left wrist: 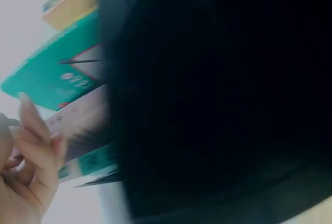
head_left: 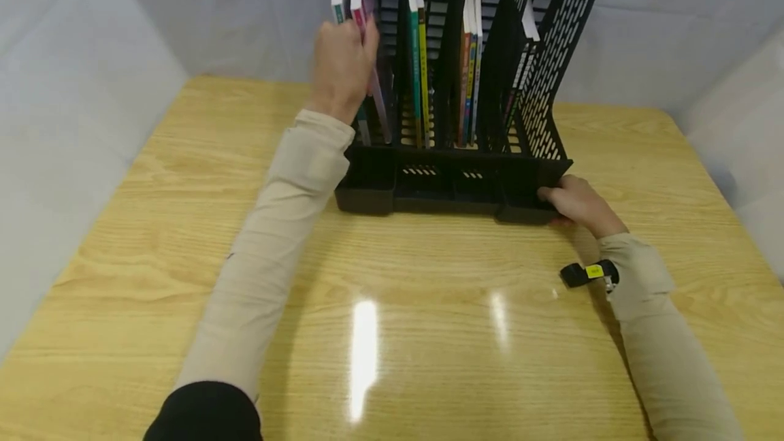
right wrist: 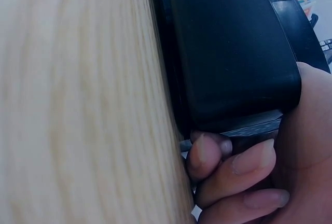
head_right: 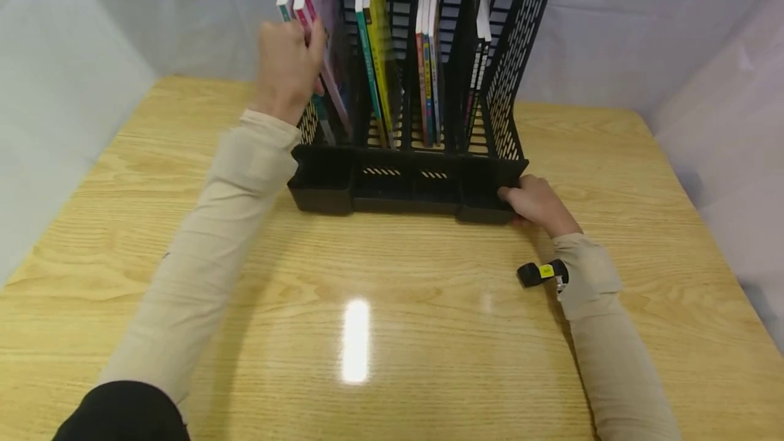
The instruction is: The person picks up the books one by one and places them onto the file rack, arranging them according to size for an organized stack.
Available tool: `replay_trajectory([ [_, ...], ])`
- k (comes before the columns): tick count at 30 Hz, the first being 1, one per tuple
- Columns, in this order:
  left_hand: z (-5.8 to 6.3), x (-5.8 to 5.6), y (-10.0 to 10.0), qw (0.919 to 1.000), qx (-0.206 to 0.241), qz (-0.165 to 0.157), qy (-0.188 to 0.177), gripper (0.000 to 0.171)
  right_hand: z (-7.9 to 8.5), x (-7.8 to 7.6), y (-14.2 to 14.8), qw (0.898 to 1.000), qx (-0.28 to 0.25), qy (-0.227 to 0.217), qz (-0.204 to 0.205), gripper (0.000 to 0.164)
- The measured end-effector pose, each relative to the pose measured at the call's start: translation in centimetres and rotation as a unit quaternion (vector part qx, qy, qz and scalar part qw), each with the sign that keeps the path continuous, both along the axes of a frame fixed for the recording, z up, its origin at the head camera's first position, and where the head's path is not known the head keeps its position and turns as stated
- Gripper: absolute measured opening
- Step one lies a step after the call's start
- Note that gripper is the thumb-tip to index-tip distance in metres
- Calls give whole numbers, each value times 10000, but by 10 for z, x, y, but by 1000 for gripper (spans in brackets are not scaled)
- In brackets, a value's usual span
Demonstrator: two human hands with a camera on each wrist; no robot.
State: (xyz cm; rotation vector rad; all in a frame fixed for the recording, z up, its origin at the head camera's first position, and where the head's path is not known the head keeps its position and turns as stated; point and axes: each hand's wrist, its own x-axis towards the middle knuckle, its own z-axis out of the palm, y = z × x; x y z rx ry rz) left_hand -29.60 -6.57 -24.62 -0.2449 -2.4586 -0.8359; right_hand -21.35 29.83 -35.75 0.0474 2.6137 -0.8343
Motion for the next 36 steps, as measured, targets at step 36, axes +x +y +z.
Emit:
replay_trajectory([
  [36, -2, 19, -24, 9845, -168, -544, -1657, 47, 1, 1, 1, 10000, 38, 81, 42, 41],
])
